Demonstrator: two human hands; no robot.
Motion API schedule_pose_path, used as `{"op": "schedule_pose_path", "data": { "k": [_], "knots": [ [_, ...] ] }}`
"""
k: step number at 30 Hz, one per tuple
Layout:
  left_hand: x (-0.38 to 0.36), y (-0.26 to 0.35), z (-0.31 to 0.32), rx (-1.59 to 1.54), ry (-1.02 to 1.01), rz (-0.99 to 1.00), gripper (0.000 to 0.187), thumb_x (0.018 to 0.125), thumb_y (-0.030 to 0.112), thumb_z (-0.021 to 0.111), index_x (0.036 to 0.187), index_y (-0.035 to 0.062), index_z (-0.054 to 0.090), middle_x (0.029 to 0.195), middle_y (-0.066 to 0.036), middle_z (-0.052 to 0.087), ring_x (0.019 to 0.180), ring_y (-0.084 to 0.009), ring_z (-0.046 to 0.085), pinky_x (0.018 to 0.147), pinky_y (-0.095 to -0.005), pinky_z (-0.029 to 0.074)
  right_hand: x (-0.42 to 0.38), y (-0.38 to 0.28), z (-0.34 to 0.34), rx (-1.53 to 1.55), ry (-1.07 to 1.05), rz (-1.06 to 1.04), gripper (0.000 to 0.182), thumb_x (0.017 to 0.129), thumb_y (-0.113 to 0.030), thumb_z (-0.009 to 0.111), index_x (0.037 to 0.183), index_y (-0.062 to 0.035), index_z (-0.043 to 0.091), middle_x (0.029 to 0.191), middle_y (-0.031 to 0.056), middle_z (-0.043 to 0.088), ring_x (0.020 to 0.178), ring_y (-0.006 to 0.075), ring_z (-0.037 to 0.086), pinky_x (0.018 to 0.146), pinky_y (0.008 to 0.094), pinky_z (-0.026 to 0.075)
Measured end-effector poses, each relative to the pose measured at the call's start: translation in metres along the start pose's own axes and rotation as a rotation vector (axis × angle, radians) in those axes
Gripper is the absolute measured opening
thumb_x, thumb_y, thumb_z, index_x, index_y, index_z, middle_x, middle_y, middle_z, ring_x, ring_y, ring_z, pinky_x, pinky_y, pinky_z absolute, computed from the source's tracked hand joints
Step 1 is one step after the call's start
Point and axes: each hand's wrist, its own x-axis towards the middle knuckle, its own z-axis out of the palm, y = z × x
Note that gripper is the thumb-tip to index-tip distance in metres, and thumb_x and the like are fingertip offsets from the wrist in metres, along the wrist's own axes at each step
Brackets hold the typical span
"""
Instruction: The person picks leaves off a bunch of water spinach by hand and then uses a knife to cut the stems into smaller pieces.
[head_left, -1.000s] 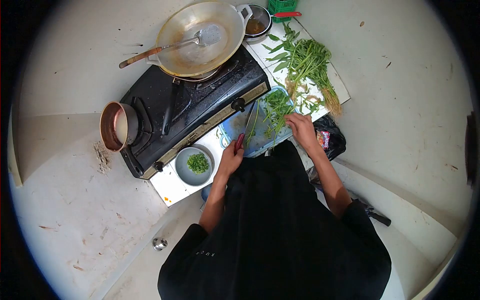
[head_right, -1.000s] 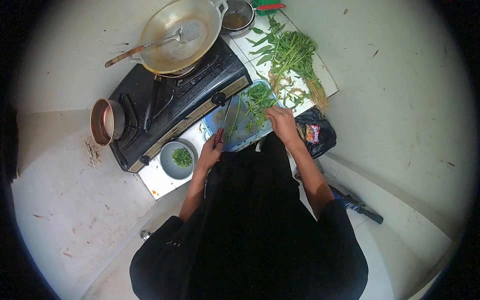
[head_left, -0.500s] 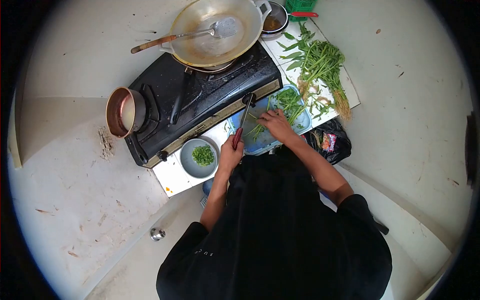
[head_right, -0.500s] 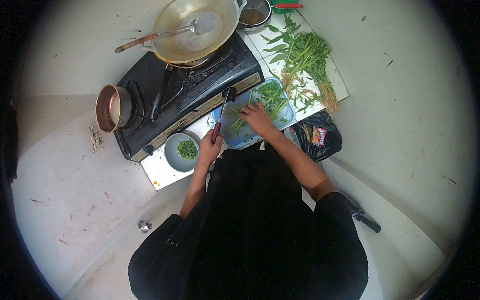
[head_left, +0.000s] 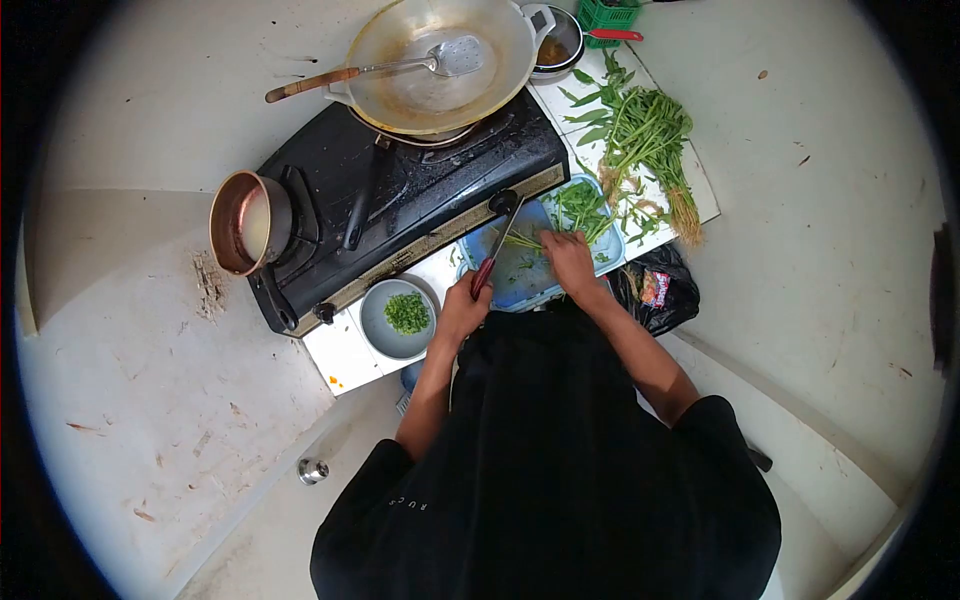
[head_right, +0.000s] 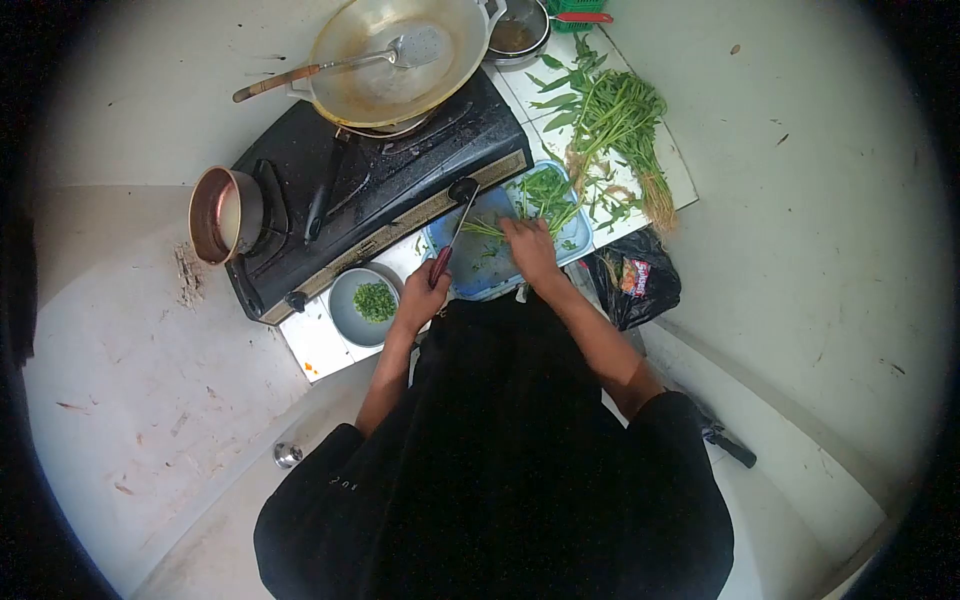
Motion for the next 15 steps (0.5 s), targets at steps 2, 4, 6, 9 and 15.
{"op": "schedule_pose_path", "data": {
  "k": [2, 4, 6, 9, 15],
  "knots": [
    [-0.002, 0.0, 0.002, -0.02, -0.014, -0.011, 0.028, 0.094, 0.025, 0.062, 0.102, -0.0018, 0.064, 0.07, -0.023, 0.063, 0.065, -0.0374, 0.065, 0.065, -0.0449, 0.05, 0.0, -0.001, 0.003, 0.093, 0.022, 0.055, 0.026, 0.089, -0.011, 0.068, 0.115, -0.0106, 0.065, 0.101, 0.0089, 0.072, 0.097, 0.0297, 0.067, 0.088, 0.0432, 0.042],
    [-0.002, -0.003, 0.006, 0.023, -0.048, -0.016, 0.028, 0.094, 0.025, 0.061, 0.103, -0.0014, 0.064, 0.072, -0.023, 0.065, 0.069, -0.0402, 0.067, 0.067, -0.0459, 0.051, 0.001, -0.004, 0.004, 0.148, 0.046, 0.055, 0.025, 0.088, -0.011, 0.069, 0.113, -0.0104, 0.066, 0.1, 0.0088, 0.072, 0.097, 0.0298, 0.067, 0.087, 0.0436, 0.042],
    [-0.005, -0.004, 0.009, 0.019, -0.045, -0.007, 0.029, 0.095, 0.026, 0.061, 0.104, -0.0011, 0.064, 0.073, -0.023, 0.065, 0.071, -0.0403, 0.068, 0.068, -0.0461, 0.051, 0.004, -0.007, 0.006, 0.205, 0.074, 0.056, 0.023, 0.088, -0.012, 0.069, 0.111, -0.0102, 0.068, 0.1, 0.0087, 0.072, 0.097, 0.0299, 0.067, 0.087, 0.044, 0.042],
    [-0.005, 0.002, 0.015, -0.003, -0.076, -0.008, 0.031, 0.097, 0.029, 0.061, 0.107, -0.0003, 0.063, 0.076, -0.024, 0.066, 0.076, -0.0402, 0.069, 0.071, -0.0464, 0.051, 0.006, -0.017, 0.006, 0.261, 0.188, 0.031, 0.022, 0.088, -0.014, 0.07, 0.11, -0.009, 0.07, 0.103, 0.0098, 0.071, 0.097, 0.0312, 0.066, 0.088, 0.0445, 0.042],
    [0.007, 0.018, 0.031, -0.079, -0.229, -0.082, 0.036, 0.1, 0.031, 0.06, 0.117, 0.0004, 0.057, 0.089, -0.018, 0.065, 0.087, -0.0277, 0.065, 0.079, -0.0409, 0.049, -0.021, -0.035, 0.005, 0.573, 0.132, 0.08, 0.024, 0.091, -0.01, 0.067, 0.114, -0.0043, 0.066, 0.107, 0.0163, 0.066, 0.094, 0.0389, 0.065, 0.084, 0.0467, 0.049]
  ]
}}
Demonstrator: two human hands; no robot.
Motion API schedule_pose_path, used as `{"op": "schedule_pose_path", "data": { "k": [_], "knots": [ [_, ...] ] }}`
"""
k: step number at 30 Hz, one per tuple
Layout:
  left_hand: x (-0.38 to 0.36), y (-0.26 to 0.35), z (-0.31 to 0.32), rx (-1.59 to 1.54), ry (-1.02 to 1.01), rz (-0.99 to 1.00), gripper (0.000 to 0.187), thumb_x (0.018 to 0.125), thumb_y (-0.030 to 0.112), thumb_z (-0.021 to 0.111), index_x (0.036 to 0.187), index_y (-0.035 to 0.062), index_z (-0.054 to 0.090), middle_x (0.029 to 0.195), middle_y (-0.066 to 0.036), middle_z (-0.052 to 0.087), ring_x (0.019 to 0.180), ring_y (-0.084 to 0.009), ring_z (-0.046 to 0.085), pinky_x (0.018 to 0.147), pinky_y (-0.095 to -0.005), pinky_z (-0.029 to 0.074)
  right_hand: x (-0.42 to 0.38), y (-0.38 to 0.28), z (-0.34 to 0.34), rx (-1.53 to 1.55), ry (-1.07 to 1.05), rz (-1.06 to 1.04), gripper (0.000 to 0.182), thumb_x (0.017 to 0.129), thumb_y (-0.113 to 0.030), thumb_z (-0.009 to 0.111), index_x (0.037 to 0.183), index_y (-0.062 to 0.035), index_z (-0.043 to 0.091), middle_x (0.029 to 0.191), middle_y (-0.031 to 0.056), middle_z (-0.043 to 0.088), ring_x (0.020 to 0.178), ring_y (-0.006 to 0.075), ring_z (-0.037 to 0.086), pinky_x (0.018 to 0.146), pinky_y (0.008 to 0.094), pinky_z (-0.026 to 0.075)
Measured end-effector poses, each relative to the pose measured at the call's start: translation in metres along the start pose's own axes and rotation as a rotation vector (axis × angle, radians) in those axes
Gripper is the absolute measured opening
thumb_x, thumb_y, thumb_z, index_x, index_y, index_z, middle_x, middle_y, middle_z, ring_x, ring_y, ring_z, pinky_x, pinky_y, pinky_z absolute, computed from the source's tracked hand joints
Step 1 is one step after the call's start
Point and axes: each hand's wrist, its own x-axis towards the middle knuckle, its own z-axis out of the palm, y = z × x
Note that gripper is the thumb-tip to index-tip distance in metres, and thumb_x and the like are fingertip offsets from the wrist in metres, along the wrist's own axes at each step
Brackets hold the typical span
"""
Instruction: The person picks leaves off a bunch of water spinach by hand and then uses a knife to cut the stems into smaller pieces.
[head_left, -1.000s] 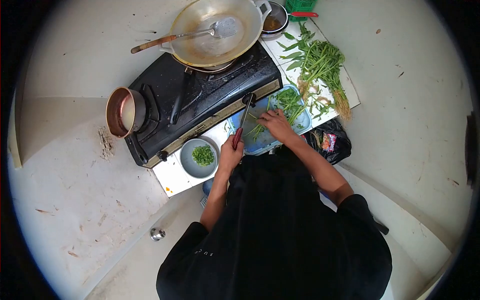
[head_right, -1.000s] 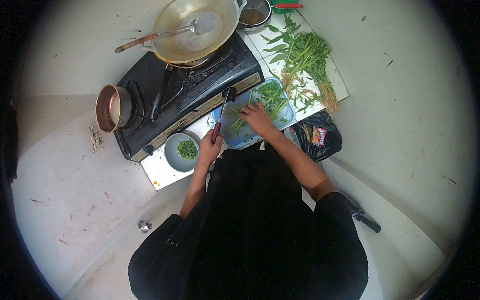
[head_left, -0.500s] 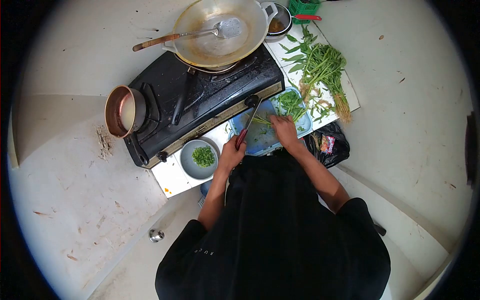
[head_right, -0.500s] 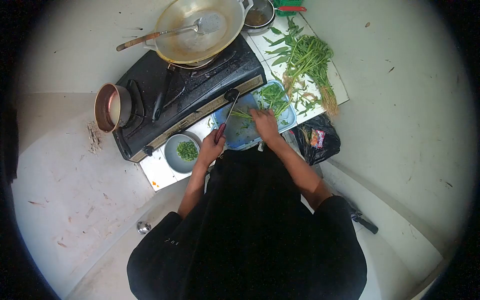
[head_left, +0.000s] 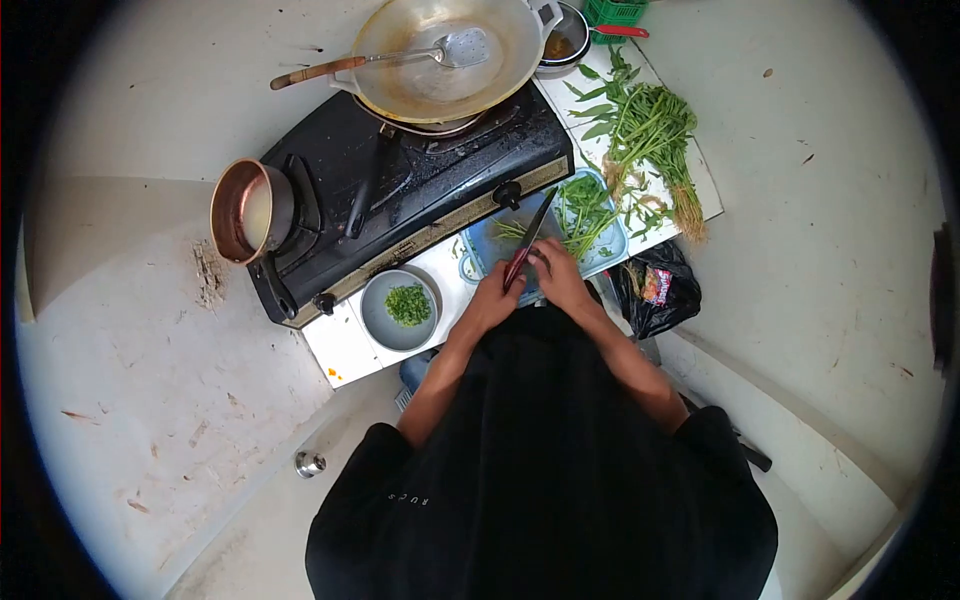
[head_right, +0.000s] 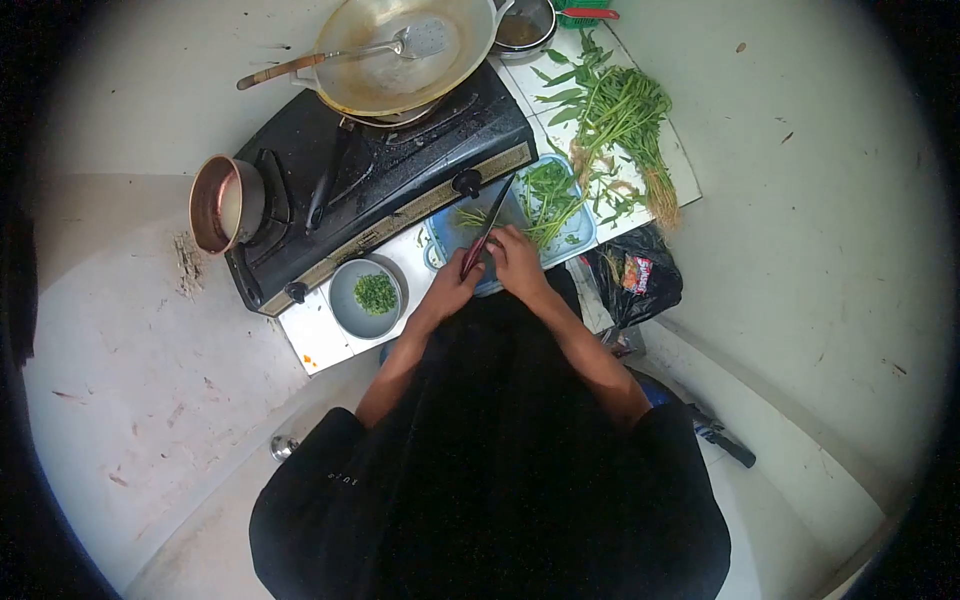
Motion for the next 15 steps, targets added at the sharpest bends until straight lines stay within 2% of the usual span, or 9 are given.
{"op": "schedule_pose_path", "data": {
  "k": [2, 3, 5, 6, 8, 9, 12, 14, 15],
  "knots": [
    [0.011, -0.013, 0.014, -0.101, -0.019, 0.107, 0.037, 0.1, 0.027, 0.059, 0.125, 0.0007, 0.057, 0.106, -0.02, 0.065, 0.1, -0.0291, 0.063, 0.09, -0.0402, 0.048, -0.01, -0.008, 0.003, 0.2, 0.002, 0.114, 0.025, 0.097, -0.007, 0.063, 0.121, -0.0025, 0.064, 0.108, 0.014, 0.067, 0.095, 0.029, 0.066, 0.083, 0.0388, 0.053],
    [0.02, -0.023, 0.024, -0.107, -0.017, 0.103, 0.037, 0.1, 0.027, 0.059, 0.125, 0.0007, 0.057, 0.106, -0.02, 0.065, 0.1, -0.0291, 0.063, 0.09, -0.0402, 0.048, -0.014, -0.015, 0.002, 0.199, -0.005, 0.115, 0.025, 0.097, -0.007, 0.063, 0.121, -0.0025, 0.064, 0.108, 0.014, 0.067, 0.095, 0.029, 0.066, 0.083, 0.0388, 0.053],
    [0.036, -0.038, 0.041, -0.34, -0.062, 0.313, 0.04, 0.1, 0.023, 0.055, 0.132, -0.0009, 0.056, 0.123, -0.022, 0.06, 0.114, -0.0282, 0.059, 0.101, -0.0395, 0.044, -0.017, -0.031, -0.002, 0.536, 0.05, 0.352, 0.028, 0.099, -0.009, 0.062, 0.125, 0.0008, 0.06, 0.108, 0.0117, 0.068, 0.094, 0.0222, 0.066, 0.084, 0.0344, 0.052],
    [0.035, -0.033, 0.04, -0.345, -0.058, 0.31, 0.04, 0.1, 0.023, 0.055, 0.132, -0.0009, 0.056, 0.123, -0.022, 0.06, 0.114, -0.0282, 0.059, 0.101, -0.0395, 0.044, -0.018, -0.029, -0.001, 0.534, 0.044, 0.354, 0.028, 0.099, -0.009, 0.062, 0.125, 0.0008, 0.06, 0.108, 0.0117, 0.068, 0.094, 0.0222, 0.066, 0.084, 0.0344, 0.052],
    [0.03, -0.015, 0.036, -0.085, -0.095, 0.399, 0.044, 0.101, 0.02, 0.05, 0.139, -0.0004, 0.049, 0.13, -0.026, 0.06, 0.118, -0.0407, 0.059, 0.105, -0.0413, 0.043, -0.021, -0.017, 0.001, 0.488, 0.117, 0.31, 0.032, 0.1, -0.014, 0.065, 0.127, 0.0023, 0.059, 0.107, 0.0087, 0.068, 0.093, 0.0156, 0.064, 0.083, 0.0316, 0.052],
    [0.033, -0.015, 0.036, -0.091, -0.095, 0.397, 0.044, 0.101, 0.02, 0.05, 0.139, -0.0004, 0.049, 0.13, -0.026, 0.06, 0.118, -0.0407, 0.059, 0.105, -0.0413, 0.043, -0.022, -0.01, 0.0, 0.485, 0.112, 0.314, 0.032, 0.1, -0.014, 0.065, 0.127, 0.0023, 0.059, 0.107, 0.0087, 0.068, 0.093, 0.0156, 0.064, 0.083, 0.0316, 0.052],
    [0.046, -0.018, 0.036, -0.278, -0.25, 0.284, 0.042, 0.101, 0.027, 0.05, 0.13, -0.0005, 0.061, 0.12, -0.025, 0.066, 0.106, -0.0418, 0.065, 0.1, -0.0429, 0.048, -0.024, 0.001, -0.001, 0.406, 0.191, 0.325, 0.033, 0.1, -0.014, 0.065, 0.128, 0.0025, 0.058, 0.104, 0.0081, 0.068, 0.091, 0.0162, 0.064, 0.083, 0.0309, 0.052],
    [0.058, -0.029, 0.046, -0.295, 0.126, -0.045, 0.044, 0.098, 0.04, 0.056, 0.109, 0.0014, 0.075, 0.103, -0.023, 0.073, 0.092, -0.0435, 0.07, 0.089, -0.0478, 0.054, -0.027, -0.005, -0.005, 0.436, 0.24, 0.369, 0.032, 0.1, -0.014, 0.065, 0.127, 0.0021, 0.059, 0.102, 0.0074, 0.068, 0.089, 0.0152, 0.063, 0.082, 0.0297, 0.052],
    [0.061, -0.022, 0.042, -0.298, 0.127, -0.045, 0.044, 0.098, 0.04, 0.056, 0.109, 0.0014, 0.075, 0.103, -0.023, 0.073, 0.092, -0.0435, 0.07, 0.089, -0.0478, 0.054, -0.029, -0.007, -0.006, 0.434, 0.238, 0.368, 0.032, 0.1, -0.014, 0.065, 0.127, 0.0021, 0.059, 0.102, 0.0074, 0.068, 0.089, 0.0152, 0.063, 0.082, 0.0297, 0.052]
  ]
}}
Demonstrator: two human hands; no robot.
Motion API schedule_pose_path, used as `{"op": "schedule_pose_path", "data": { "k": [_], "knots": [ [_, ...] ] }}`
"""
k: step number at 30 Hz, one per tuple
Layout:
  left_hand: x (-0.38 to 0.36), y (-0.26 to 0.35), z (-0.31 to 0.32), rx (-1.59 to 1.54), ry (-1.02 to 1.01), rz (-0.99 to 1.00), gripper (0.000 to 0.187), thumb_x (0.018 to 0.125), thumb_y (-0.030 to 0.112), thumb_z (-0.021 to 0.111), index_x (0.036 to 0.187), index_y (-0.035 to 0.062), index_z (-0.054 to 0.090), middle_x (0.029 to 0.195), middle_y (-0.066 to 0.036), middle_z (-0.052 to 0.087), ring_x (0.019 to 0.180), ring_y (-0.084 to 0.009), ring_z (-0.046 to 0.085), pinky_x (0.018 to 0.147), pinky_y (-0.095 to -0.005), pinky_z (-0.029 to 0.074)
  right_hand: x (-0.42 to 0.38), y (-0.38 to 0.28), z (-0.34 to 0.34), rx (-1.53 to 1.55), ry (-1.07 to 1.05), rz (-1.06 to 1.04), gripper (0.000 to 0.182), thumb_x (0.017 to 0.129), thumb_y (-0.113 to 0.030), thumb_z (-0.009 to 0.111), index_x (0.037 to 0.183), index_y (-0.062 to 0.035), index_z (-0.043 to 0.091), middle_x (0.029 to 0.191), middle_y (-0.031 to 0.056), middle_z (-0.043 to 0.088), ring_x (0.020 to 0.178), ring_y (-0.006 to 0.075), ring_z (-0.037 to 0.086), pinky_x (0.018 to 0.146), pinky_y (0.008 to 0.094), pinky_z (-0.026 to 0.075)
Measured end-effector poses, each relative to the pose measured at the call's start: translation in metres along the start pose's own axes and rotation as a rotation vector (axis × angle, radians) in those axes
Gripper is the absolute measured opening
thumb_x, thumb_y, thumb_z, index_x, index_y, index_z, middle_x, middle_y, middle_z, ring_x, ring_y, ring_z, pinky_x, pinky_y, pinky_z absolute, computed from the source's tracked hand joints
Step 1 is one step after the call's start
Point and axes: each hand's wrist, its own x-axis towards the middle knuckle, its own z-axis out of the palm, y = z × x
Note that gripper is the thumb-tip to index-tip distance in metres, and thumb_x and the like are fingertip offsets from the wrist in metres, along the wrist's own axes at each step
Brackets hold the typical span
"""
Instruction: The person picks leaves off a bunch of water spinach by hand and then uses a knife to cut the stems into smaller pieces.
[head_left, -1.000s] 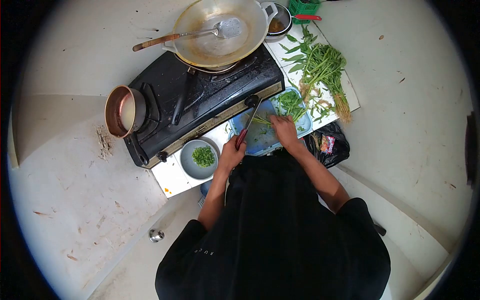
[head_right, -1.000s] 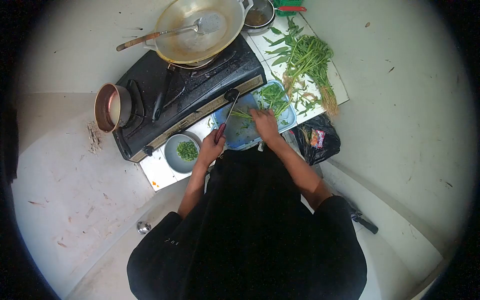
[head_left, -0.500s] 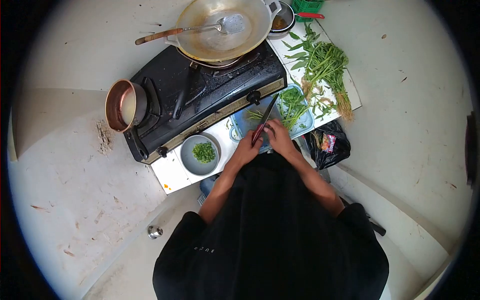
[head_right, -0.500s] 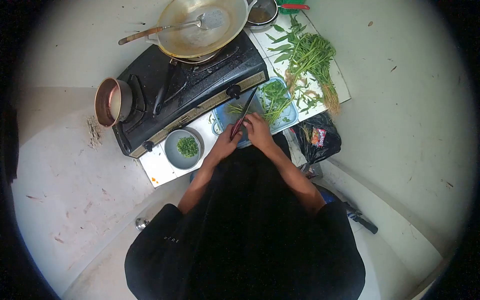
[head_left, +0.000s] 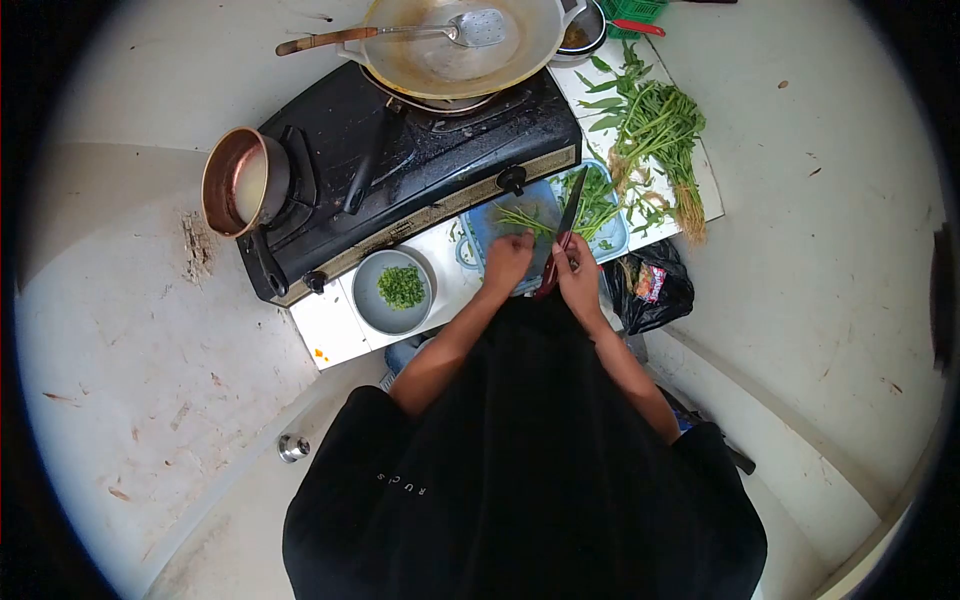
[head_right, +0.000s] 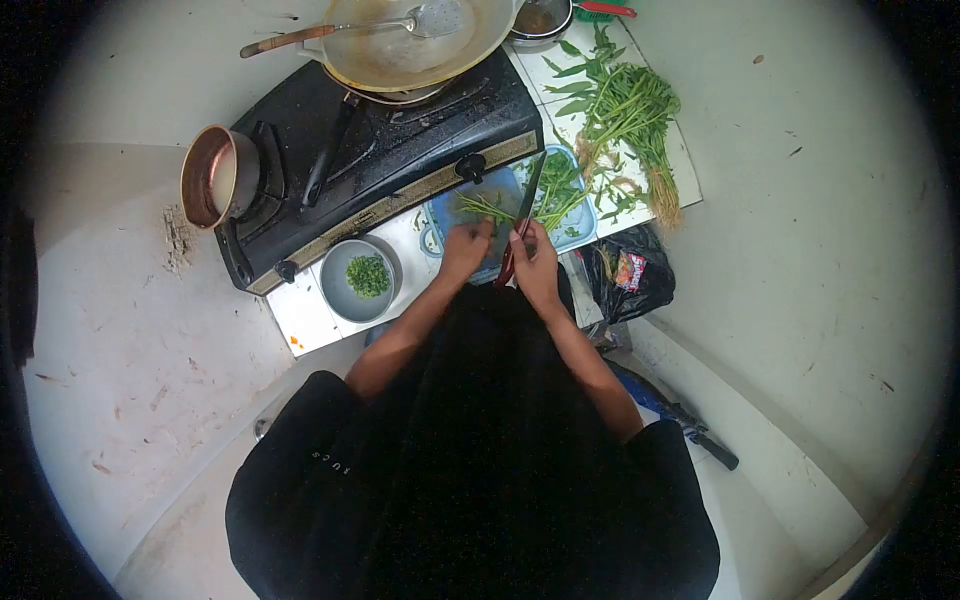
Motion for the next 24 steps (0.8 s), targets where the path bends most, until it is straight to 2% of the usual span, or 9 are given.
{"op": "schedule_pose_path", "data": {
  "k": [2, 5, 9, 12, 15, 17, 18, 20, 24],
  "knots": [
    [0.005, 0.027, -0.006, 0.435, 0.173, -0.024, 0.051, 0.094, 0.05, 0.062, 0.092, 0.001, 0.078, 0.088, -0.023, 0.074, 0.084, -0.0429, 0.073, 0.079, -0.051, 0.057, -0.004, -0.002, -0.001, -0.01, -0.005, 0.031, 0.03, 0.101, -0.015, 0.066, 0.125, 0.0015, 0.059, 0.102, 0.0056, 0.068, 0.092, 0.0115, 0.062, 0.079, 0.0278, 0.052],
    [0.021, 0.039, -0.003, 0.656, 0.315, -0.062, 0.052, 0.089, 0.05, 0.069, 0.088, -0.0009, 0.077, 0.088, -0.026, 0.073, 0.088, -0.0422, 0.073, 0.079, -0.0504, 0.058, -0.007, 0.002, 0.0, 0.013, -0.057, 0.004, 0.031, 0.101, -0.015, 0.066, 0.126, 0.0022, 0.059, 0.103, 0.0048, 0.067, 0.093, 0.0107, 0.061, 0.078, 0.0266, 0.052],
    [0.029, 0.039, 0.009, 0.626, 0.373, -0.006, 0.046, 0.087, 0.044, 0.074, 0.084, -0.0023, 0.076, 0.085, -0.026, 0.073, 0.084, -0.0412, 0.073, 0.079, -0.0492, 0.059, -0.009, -0.011, 0.003, 0.072, -0.067, 0.093, 0.031, 0.1, -0.013, 0.066, 0.126, 0.0026, 0.059, 0.104, 0.0045, 0.066, 0.094, 0.0105, 0.06, 0.077, 0.0257, 0.052],
    [0.042, 0.026, 0.014, 0.479, 0.331, -0.013, 0.038, 0.085, 0.036, 0.077, 0.084, -0.0019, 0.076, 0.083, -0.024, 0.073, 0.083, -0.0422, 0.073, 0.078, -0.0499, 0.059, -0.007, -0.006, -0.001, 0.026, -0.068, 0.031, 0.029, 0.1, -0.012, 0.066, 0.125, 0.0025, 0.06, 0.105, 0.0044, 0.065, 0.094, 0.0105, 0.059, 0.077, 0.026, 0.051],
    [0.046, 0.014, 0.008, 0.359, 0.339, 0.089, 0.03, 0.085, 0.027, 0.077, 0.082, -0.003, 0.073, 0.075, -0.02, 0.073, 0.078, -0.0342, 0.075, 0.073, -0.0452, 0.06, -0.008, 0.0, -0.001, -0.013, -0.024, -0.001, 0.027, 0.1, -0.012, 0.065, 0.123, 0.0025, 0.061, 0.104, 0.0037, 0.065, 0.092, 0.0101, 0.059, 0.077, 0.0261, 0.051],
    [0.038, 0.014, 0.002, -0.083, 0.211, -0.008, 0.026, 0.09, 0.022, 0.074, 0.083, -0.0033, 0.07, 0.081, -0.016, 0.074, 0.076, -0.0263, 0.075, 0.065, -0.0392, 0.06, -0.008, 0.003, -0.005, 0.04, 0.038, -0.039, 0.026, 0.101, -0.012, 0.064, 0.124, 0.0009, 0.06, 0.1, 0.0022, 0.063, 0.089, 0.0083, 0.057, 0.075, 0.0252, 0.05],
    [0.03, 0.018, -0.001, -0.085, 0.209, -0.008, 0.026, 0.09, 0.022, 0.074, 0.083, -0.0033, 0.07, 0.081, -0.016, 0.074, 0.076, -0.0263, 0.075, 0.065, -0.0392, 0.06, -0.007, 0.007, -0.008, 0.038, 0.039, -0.04, 0.026, 0.101, -0.012, 0.064, 0.124, 0.0009, 0.06, 0.1, 0.0022, 0.063, 0.089, 0.0083, 0.057, 0.075, 0.0252, 0.05],
    [0.013, 0.023, -0.007, -0.289, 0.133, 0.043, 0.018, 0.098, 0.017, 0.068, 0.097, -0.0011, 0.063, 0.092, -0.014, 0.074, 0.082, -0.0204, 0.073, 0.067, -0.0333, 0.06, -0.004, 0.016, -0.015, -0.027, 0.11, -0.044, 0.024, 0.102, -0.013, 0.062, 0.124, -0.0012, 0.06, 0.093, 0.0004, 0.06, 0.083, 0.0062, 0.056, 0.07, 0.0238, 0.049],
    [-0.006, 0.021, -0.005, -0.512, 0.092, 0.286, 0.014, 0.103, 0.011, 0.061, 0.11, 0.0014, 0.055, 0.103, -0.016, 0.073, 0.09, -0.0222, 0.073, 0.077, -0.0337, 0.06, -0.004, 0.018, -0.023, -0.028, 0.131, 0.011, 0.025, 0.102, -0.014, 0.062, 0.123, 0.0003, 0.06, 0.096, 0.0021, 0.061, 0.088, 0.0096, 0.055, 0.074, 0.0262, 0.049]
  ]
}}
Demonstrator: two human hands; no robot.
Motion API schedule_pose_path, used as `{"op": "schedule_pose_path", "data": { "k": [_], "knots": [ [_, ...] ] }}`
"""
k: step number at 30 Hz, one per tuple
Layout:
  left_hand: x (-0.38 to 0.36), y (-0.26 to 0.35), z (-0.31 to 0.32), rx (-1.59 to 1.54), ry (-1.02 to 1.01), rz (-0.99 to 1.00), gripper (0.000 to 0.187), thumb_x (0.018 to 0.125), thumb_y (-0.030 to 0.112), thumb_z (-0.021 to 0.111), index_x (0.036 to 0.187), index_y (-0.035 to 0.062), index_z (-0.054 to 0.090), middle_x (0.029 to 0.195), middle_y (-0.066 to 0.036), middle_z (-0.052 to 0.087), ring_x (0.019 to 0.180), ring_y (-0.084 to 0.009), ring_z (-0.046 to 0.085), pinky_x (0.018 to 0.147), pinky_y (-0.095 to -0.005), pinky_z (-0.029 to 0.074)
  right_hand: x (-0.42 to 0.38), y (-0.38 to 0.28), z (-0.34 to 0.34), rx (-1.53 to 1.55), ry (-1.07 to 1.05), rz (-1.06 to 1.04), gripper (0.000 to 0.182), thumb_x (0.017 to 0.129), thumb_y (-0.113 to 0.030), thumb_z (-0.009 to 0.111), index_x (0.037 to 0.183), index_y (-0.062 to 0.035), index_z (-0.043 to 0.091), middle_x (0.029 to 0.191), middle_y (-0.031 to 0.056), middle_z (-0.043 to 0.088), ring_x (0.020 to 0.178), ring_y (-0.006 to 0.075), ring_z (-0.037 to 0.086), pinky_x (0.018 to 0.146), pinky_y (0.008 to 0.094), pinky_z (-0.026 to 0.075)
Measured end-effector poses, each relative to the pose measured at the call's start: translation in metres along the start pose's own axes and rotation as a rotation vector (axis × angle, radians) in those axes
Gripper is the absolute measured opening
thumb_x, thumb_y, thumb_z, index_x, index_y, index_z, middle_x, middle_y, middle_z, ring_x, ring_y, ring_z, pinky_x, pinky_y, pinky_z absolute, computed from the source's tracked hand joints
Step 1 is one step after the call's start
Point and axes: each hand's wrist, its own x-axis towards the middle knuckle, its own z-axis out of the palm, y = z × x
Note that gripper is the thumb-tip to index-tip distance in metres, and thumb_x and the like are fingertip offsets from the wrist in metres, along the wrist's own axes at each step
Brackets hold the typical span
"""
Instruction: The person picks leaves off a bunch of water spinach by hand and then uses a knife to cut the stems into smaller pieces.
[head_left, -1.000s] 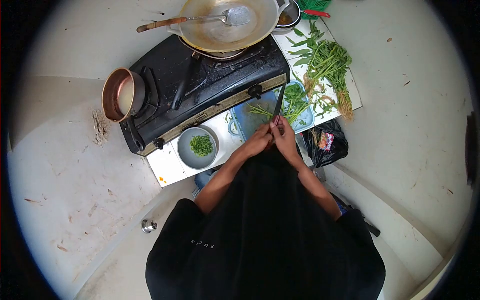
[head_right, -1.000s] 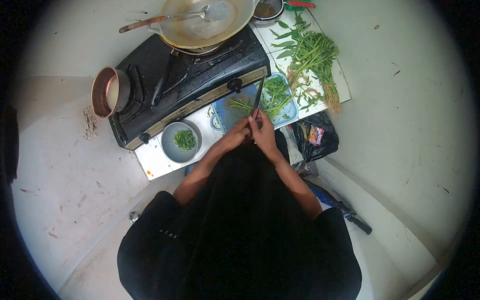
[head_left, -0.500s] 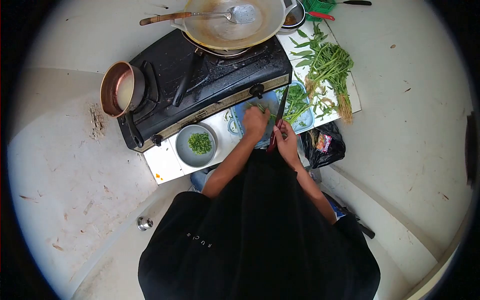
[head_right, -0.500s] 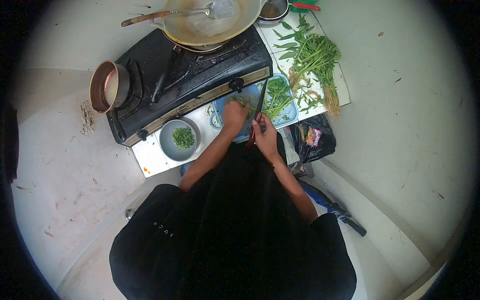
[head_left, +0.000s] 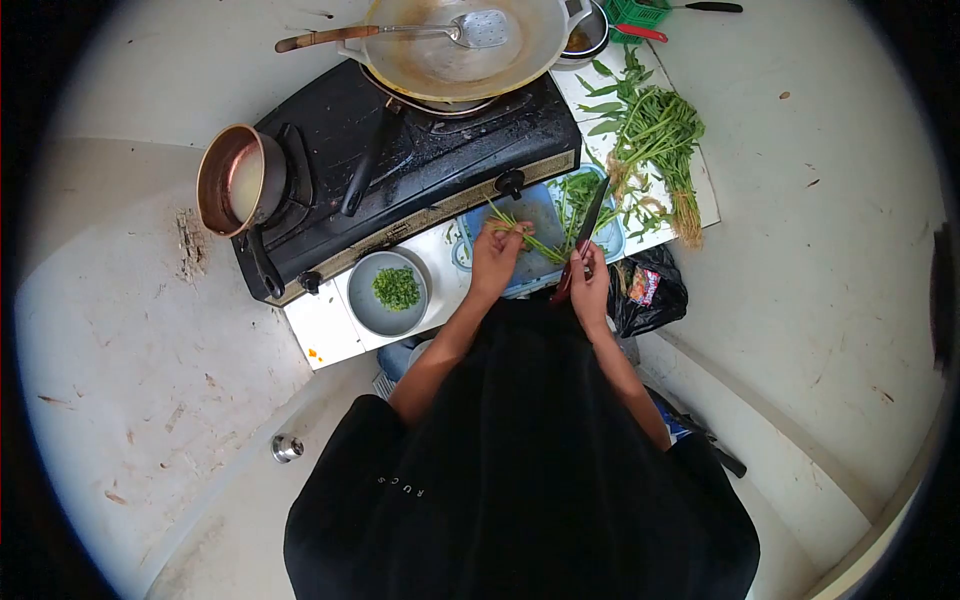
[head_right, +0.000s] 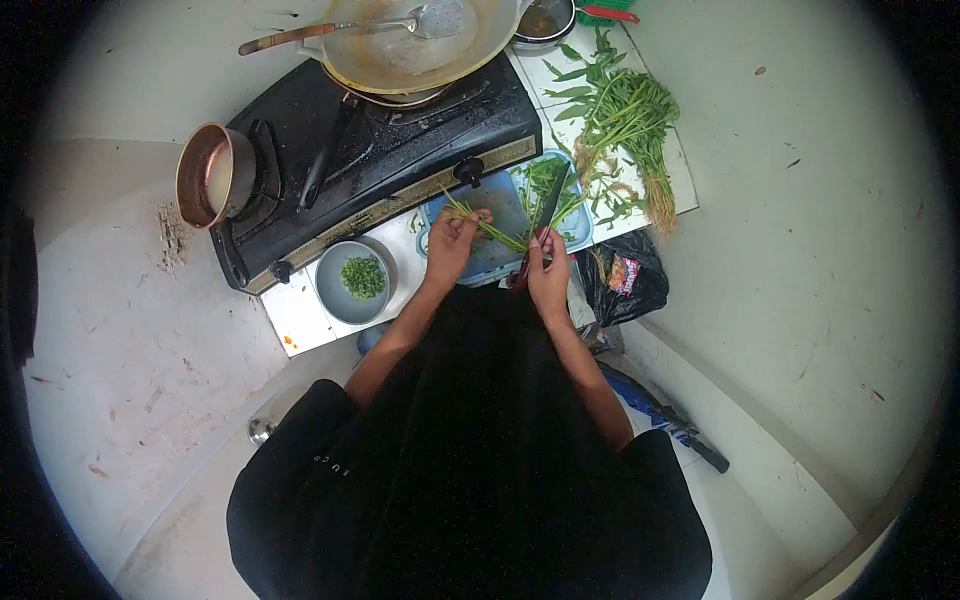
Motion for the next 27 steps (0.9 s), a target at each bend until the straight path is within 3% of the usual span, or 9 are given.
{"op": "schedule_pose_path", "data": {
  "k": [2, 6, 9, 11, 14, 17, 21, 24, 27],
  "knots": [
    [-0.006, 0.013, 0.003, -0.174, 0.001, 0.178, 0.014, 0.103, 0.007, 0.06, 0.112, 0.0017, 0.05, 0.102, -0.016, 0.074, 0.093, -0.0209, 0.073, 0.084, -0.0327, 0.058, -0.001, -0.002, 0.0, 0.017, -0.011, 0.008, 0.026, 0.102, -0.014, 0.062, 0.124, 0.0006, 0.06, 0.097, 0.0028, 0.063, 0.089, 0.0098, 0.056, 0.074, 0.0262, 0.049],
    [-0.009, 0.062, -0.004, -0.086, -0.015, 0.206, 0.014, 0.103, 0.006, 0.06, 0.111, 0.0002, 0.05, 0.099, -0.014, 0.073, 0.094, -0.0186, 0.072, 0.082, -0.0311, 0.058, -0.005, 0.0, 0.002, 0.016, -0.041, -0.001, 0.022, 0.105, -0.014, 0.058, 0.124, -0.0036, 0.059, 0.092, -0.0024, 0.056, 0.078, 0.0048, 0.055, 0.065, 0.0229, 0.047],
    [-0.001, 0.083, -0.016, 0.277, -0.002, 0.223, 0.013, 0.102, 0.006, 0.06, 0.111, -0.0027, 0.058, 0.093, -0.014, 0.072, 0.091, -0.0203, 0.073, 0.081, -0.031, 0.056, -0.003, -0.003, 0.001, -0.098, -0.013, -0.127, 0.028, 0.104, -0.016, 0.06, 0.128, -0.003, 0.057, 0.098, 0.0006, 0.06, 0.083, 0.0084, 0.058, 0.072, 0.0261, 0.049],
    [0.005, 0.088, -0.023, 0.716, -0.178, 0.26, 0.018, 0.1, 0.006, 0.06, 0.113, -0.0039, 0.067, 0.09, -0.017, 0.07, 0.083, -0.0294, 0.073, 0.08, -0.0366, 0.056, -0.004, -0.015, -0.004, -0.107, -0.022, -0.092, 0.029, 0.103, -0.014, 0.06, 0.129, -0.0006, 0.057, 0.1, 0.0048, 0.062, 0.089, 0.013, 0.06, 0.078, 0.0289, 0.05],
    [0.014, 0.049, -0.034, 0.983, -0.237, 0.327, 0.02, 0.094, 0.001, 0.064, 0.112, -0.0005, 0.073, 0.093, -0.019, 0.068, 0.084, -0.036, 0.069, 0.08, -0.0444, 0.053, -0.003, -0.011, -0.009, -0.137, -0.041, -0.128, 0.031, 0.102, -0.012, 0.06, 0.13, 0.0021, 0.056, 0.105, 0.0116, 0.064, 0.097, 0.0212, 0.063, 0.087, 0.033, 0.05],
    [0.016, 0.012, -0.036, 1.001, -0.189, 0.349, 0.021, 0.091, 0.002, 0.065, 0.11, 0.0006, 0.074, 0.094, -0.02, 0.067, 0.088, -0.042, 0.066, 0.081, -0.0482, 0.052, -0.006, -0.01, -0.012, -0.192, -0.063, -0.226, 0.032, 0.102, -0.01, 0.06, 0.13, 0.0025, 0.055, 0.109, 0.0164, 0.063, 0.1, 0.028, 0.064, 0.09, 0.0351, 0.049],
    [0.014, -0.002, -0.028, 0.899, -0.039, 0.277, 0.021, 0.089, 0.003, 0.067, 0.108, 0.0011, 0.076, 0.096, -0.018, 0.068, 0.092, -0.0407, 0.066, 0.082, -0.0475, 0.052, -0.014, -0.015, -0.015, -0.251, -0.135, -0.17, 0.032, 0.101, -0.009, 0.06, 0.13, 0.0037, 0.055, 0.112, 0.0201, 0.062, 0.104, 0.0329, 0.063, 0.092, 0.0383, 0.05],
    [0.012, -0.015, -0.029, 1.027, 0.087, 0.421, 0.02, 0.087, 0.004, 0.069, 0.105, 0.003, 0.077, 0.096, -0.016, 0.069, 0.093, -0.0382, 0.066, 0.082, -0.0466, 0.052, -0.015, -0.011, -0.013, -0.333, -0.166, -0.236, 0.032, 0.101, -0.011, 0.058, 0.13, 0.0037, 0.055, 0.113, 0.0225, 0.062, 0.106, 0.0378, 0.063, 0.094, 0.0417, 0.049],
    [0.011, -0.015, -0.032, 1.129, 0.104, 0.514, 0.016, 0.093, 0.01, 0.065, 0.102, 0.0051, 0.077, 0.095, -0.013, 0.066, 0.093, -0.0349, 0.062, 0.082, -0.047, 0.048, -0.012, 0.012, -0.012, -0.316, -0.244, -0.149, 0.031, 0.103, -0.013, 0.055, 0.13, 0.0031, 0.054, 0.114, 0.0208, 0.062, 0.101, 0.0355, 0.063, 0.091, 0.0414, 0.049]
  ]
}}
